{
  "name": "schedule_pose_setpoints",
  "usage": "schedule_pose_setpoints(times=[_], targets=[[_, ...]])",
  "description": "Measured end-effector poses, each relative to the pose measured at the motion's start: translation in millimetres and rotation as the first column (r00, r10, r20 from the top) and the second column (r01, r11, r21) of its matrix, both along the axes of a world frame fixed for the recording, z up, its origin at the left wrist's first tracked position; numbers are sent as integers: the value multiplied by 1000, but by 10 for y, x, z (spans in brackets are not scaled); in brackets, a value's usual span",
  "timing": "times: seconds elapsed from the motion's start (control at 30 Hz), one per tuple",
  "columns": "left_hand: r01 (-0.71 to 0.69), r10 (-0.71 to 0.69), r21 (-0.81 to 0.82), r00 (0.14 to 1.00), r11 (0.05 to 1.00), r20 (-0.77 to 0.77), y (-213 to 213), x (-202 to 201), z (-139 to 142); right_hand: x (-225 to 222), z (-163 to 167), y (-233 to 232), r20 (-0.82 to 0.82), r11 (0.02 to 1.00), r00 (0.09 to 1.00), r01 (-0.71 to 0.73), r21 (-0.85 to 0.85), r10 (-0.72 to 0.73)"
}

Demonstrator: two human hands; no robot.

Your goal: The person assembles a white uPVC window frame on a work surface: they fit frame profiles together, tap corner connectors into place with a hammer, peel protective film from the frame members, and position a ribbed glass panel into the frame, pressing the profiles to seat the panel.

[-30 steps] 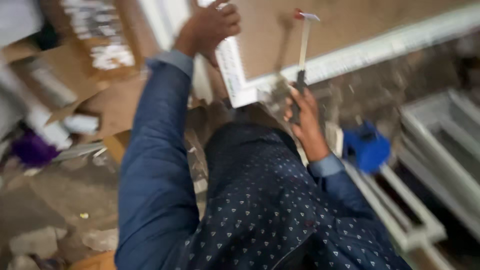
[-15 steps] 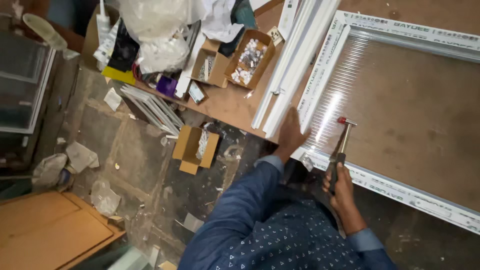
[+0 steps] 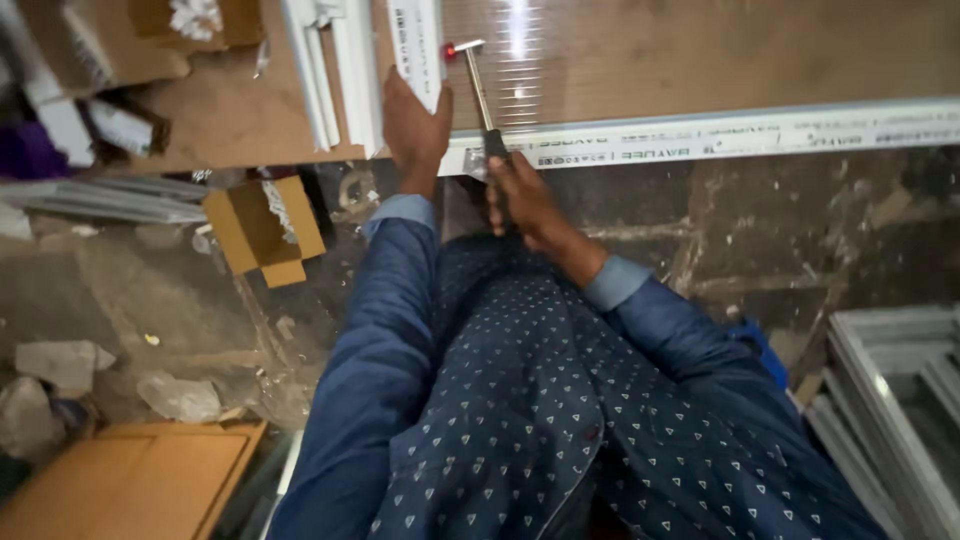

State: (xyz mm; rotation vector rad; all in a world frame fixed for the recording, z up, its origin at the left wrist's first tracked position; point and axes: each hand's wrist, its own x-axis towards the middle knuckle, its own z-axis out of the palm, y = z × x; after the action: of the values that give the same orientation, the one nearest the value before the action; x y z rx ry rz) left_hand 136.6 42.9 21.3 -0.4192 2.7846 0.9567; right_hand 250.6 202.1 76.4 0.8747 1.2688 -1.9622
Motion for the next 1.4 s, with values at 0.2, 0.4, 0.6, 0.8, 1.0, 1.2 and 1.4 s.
schedule_pose_setpoints(times=[0.2, 0.4, 0.6, 0.8, 1.0, 1.2, 1.4], targets=[[58, -53, 30, 989, 998, -140, 236, -10, 97, -189, 262, 14, -59, 986, 984, 167, 0, -167], [55, -52, 3, 962, 999, -270, 295, -51, -43, -342, 339, 181, -30, 963, 962, 270, -10, -271], [11, 0, 104, 995, 994, -100, 371, -130, -29, -452, 412, 170, -34, 999, 999, 34, 38, -33], [36, -7, 128, 976, 991, -217, 398, -201, 62, -530, 454, 183, -125, 979, 977, 187, 86, -175], [21, 2, 158, 989, 987, -145, 397, -226, 175, -616, 512, 244, -119, 968, 960, 248, -49, -252], [18, 4, 136, 987, 990, -161, 407, -220, 139, -720, 520, 277, -39, 1000, 999, 28, 3, -28], [33, -10, 118, 982, 992, -191, 417, -207, 133, -833, 586, 297, -131, 999, 991, 32, 6, -31]])
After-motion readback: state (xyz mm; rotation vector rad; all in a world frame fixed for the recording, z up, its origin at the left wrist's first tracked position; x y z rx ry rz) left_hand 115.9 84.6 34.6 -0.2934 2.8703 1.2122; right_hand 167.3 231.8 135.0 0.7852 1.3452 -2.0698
